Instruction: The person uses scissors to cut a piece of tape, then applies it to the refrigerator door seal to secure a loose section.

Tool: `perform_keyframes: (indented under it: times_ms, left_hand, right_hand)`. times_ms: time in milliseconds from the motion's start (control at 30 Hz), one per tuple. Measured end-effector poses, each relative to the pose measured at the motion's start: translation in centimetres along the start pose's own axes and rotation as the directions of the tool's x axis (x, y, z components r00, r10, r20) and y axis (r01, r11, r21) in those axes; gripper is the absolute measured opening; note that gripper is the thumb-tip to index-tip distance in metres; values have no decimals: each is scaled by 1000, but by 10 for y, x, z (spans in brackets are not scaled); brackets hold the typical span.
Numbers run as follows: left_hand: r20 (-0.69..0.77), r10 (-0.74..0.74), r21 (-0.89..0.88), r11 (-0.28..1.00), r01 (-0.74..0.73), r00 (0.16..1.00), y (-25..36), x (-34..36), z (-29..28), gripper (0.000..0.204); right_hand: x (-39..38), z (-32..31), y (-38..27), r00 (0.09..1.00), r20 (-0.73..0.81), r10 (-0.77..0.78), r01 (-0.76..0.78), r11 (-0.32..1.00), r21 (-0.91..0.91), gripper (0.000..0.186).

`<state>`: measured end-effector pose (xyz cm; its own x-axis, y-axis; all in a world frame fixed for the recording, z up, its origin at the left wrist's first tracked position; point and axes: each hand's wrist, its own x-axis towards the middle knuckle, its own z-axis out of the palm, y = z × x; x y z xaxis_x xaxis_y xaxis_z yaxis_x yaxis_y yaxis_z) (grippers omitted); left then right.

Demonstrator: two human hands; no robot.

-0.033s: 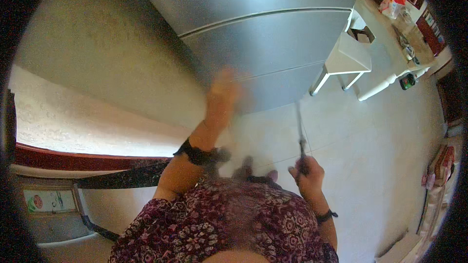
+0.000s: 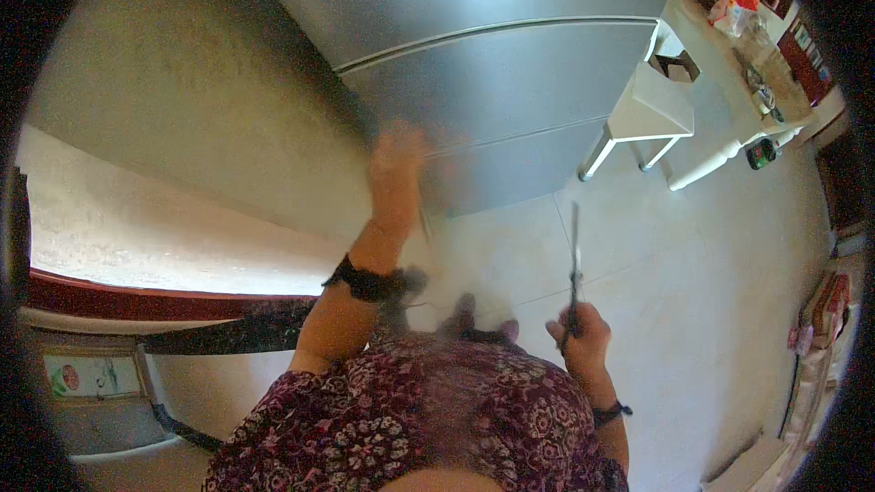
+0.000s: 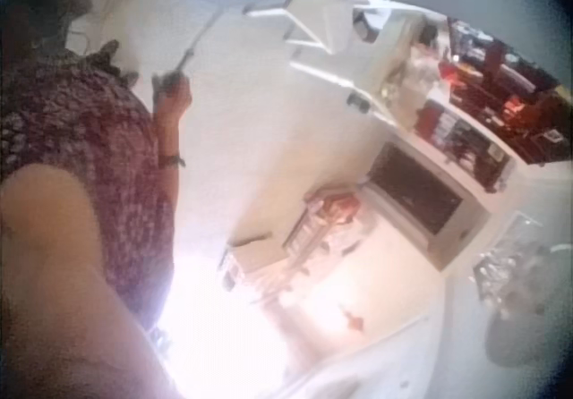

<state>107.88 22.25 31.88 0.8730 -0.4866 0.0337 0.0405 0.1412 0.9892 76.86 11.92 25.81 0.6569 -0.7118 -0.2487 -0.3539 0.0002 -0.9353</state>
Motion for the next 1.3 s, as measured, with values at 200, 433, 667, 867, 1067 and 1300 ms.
perform_keyframes:
  times_ms: [200, 433, 667, 867, 1067, 1300]
  left_hand:
    - [-486, 462, 398, 873, -282, 742, -13, 81, -26, 53]
    - [-458, 418, 210, 908, -362, 784, -34, 117, -38, 52]
    - [-321, 560, 688, 692, -218, 764, -34, 108, -63, 54]
    - [-404, 494, 496, 825, -269, 770, -26, 104, -67, 54]
    - [-298, 543, 596, 748, -292, 785, -8, 102, -59, 67]
    - [-453, 492, 640, 760, -113, 744, -14, 113, -52, 76]
  right_hand:
    - [-48, -46, 81, 952, -283, 116, -186, 954, -236, 22]
    - [-77, -41, 50, 878, -411, 245, -378, 881, -284, 7]
    - [-68, -20, 38, 911, -373, 177, -252, 954, -164, 11]
    - [-67, -9, 25, 926, -325, 191, -232, 968, -94, 13]
    - [-55, -22, 44, 937, -318, 141, -198, 968, -156, 12]
    - [-52, -11, 11, 915, -317, 250, -296, 949, -106, 13]
